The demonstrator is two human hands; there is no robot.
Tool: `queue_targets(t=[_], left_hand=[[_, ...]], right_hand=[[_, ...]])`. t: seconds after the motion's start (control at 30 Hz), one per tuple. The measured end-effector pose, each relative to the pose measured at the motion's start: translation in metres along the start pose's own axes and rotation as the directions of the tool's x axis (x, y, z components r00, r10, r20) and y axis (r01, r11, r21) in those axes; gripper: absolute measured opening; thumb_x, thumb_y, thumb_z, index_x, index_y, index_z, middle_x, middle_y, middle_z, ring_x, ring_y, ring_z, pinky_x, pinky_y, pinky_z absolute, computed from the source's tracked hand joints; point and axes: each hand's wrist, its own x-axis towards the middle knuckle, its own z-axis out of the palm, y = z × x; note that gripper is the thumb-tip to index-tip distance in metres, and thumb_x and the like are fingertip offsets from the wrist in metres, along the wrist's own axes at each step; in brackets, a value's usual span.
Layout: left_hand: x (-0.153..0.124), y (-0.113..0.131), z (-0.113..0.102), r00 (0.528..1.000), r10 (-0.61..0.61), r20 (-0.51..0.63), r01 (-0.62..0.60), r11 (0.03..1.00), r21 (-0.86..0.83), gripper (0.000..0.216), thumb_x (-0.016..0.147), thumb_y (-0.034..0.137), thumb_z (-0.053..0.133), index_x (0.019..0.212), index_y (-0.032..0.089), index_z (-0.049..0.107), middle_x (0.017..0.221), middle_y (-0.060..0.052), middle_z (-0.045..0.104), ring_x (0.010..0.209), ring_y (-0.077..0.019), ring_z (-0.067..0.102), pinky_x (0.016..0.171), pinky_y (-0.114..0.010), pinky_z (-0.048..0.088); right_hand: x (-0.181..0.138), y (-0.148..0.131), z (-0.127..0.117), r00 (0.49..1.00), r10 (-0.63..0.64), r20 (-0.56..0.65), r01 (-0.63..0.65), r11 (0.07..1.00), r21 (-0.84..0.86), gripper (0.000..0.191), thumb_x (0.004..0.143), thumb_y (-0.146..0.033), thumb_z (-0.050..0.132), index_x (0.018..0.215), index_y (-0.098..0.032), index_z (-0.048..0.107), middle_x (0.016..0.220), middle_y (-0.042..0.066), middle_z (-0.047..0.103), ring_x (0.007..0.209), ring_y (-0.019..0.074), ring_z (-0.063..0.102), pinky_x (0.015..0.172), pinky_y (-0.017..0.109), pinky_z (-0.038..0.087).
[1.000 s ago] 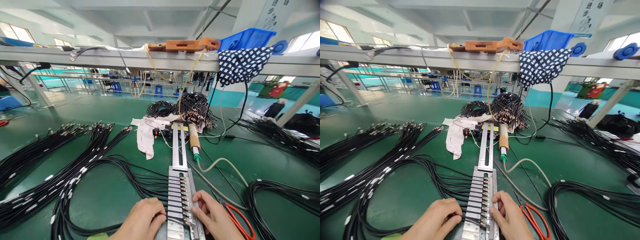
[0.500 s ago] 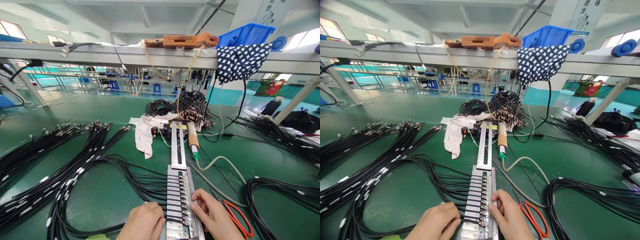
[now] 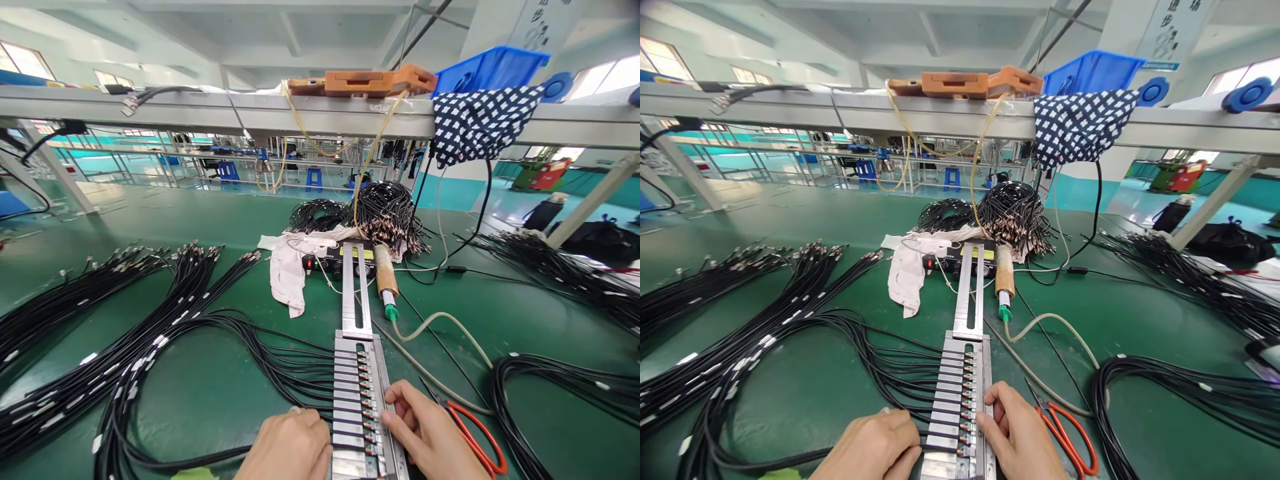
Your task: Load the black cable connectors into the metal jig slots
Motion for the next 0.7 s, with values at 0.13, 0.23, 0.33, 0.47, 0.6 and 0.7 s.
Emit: queue_targets(t=[0.13, 0.23, 0.33, 0.47, 0.6, 0.7], left_hand=[[0.001, 0.001, 0.001, 0.999, -0.01, 0.033, 0.01, 1.0, -0.008, 0.023, 0.091, 0.01, 0.046, 0.093, 0.015, 0.069, 0.101, -0.012, 0.072, 0.09, -0.0306, 0.07, 0.077, -0.036, 0.052], [0.001, 0.0, 0.002, 1.0, -0.015, 0.005, 0.016, 0.999, -0.046, 0.024, 0.092, 0.01, 0.047, 0.092, 0.016, 0.07, 0.099, -0.01, 0.073, 0.088, -0.029, 0.07, 0.074, -0.033, 0.05], [0.002, -0.003, 0.006, 0.999, -0.027, -0.028, 0.023, 0.992, -0.128, 0.022, 0.091, 0.012, 0.049, 0.086, 0.017, 0.07, 0.094, -0.007, 0.073, 0.082, -0.0249, 0.071, 0.067, -0.028, 0.046], [0.003, -0.006, 0.009, 0.997, -0.048, -0.061, 0.035, 0.978, -0.204, 0.021, 0.089, 0.01, 0.052, 0.081, 0.018, 0.069, 0.09, -0.005, 0.074, 0.08, -0.0221, 0.07, 0.064, -0.026, 0.044], [0.006, -0.004, 0.008, 0.998, -0.043, -0.035, 0.037, 0.986, -0.165, 0.022, 0.091, 0.011, 0.049, 0.086, 0.017, 0.07, 0.097, -0.007, 0.074, 0.086, -0.025, 0.071, 0.069, -0.027, 0.048], [0.012, -0.008, 0.014, 0.997, -0.047, 0.057, 0.053, 0.993, -0.11, 0.022, 0.089, 0.012, 0.05, 0.092, 0.017, 0.071, 0.102, -0.01, 0.074, 0.093, -0.0291, 0.07, 0.075, -0.031, 0.052]], right_hand=[[-0.004, -0.001, 0.002, 1.0, 0.009, 0.003, -0.009, 0.999, -0.04, 0.02, 0.086, -0.035, 0.051, 0.102, -0.024, 0.052, 0.081, -0.002, 0.055, 0.065, 0.0178, 0.055, 0.063, 0.028, 0.043], [-0.006, -0.001, 0.005, 1.0, 0.021, -0.009, -0.022, 0.995, -0.095, 0.026, 0.082, -0.032, 0.051, 0.107, -0.023, 0.051, 0.088, 0.0, 0.056, 0.064, 0.0176, 0.056, 0.063, 0.029, 0.044], [-0.006, 0.0, 0.005, 0.999, 0.038, 0.015, -0.036, 0.993, -0.112, 0.026, 0.084, -0.032, 0.048, 0.108, -0.023, 0.05, 0.091, 0.002, 0.057, 0.067, 0.0181, 0.058, 0.065, 0.029, 0.045], [-0.006, -0.002, 0.001, 0.996, 0.059, 0.073, -0.049, 0.991, -0.128, 0.028, 0.085, -0.033, 0.049, 0.11, -0.023, 0.049, 0.095, 0.004, 0.058, 0.069, 0.0191, 0.059, 0.066, 0.029, 0.046], [-0.005, -0.008, 0.007, 0.995, 0.095, 0.019, -0.09, 0.981, -0.172, 0.032, 0.077, -0.034, 0.062, 0.105, -0.025, 0.05, 0.1, 0.004, 0.06, 0.076, 0.0217, 0.061, 0.067, 0.029, 0.046], [-0.002, -0.008, 0.019, 0.993, 0.098, -0.067, -0.111, 0.964, -0.241, 0.034, 0.07, -0.03, 0.07, 0.098, -0.028, 0.052, 0.097, 0.002, 0.059, 0.073, 0.022, 0.063, 0.063, 0.028, 0.047]])
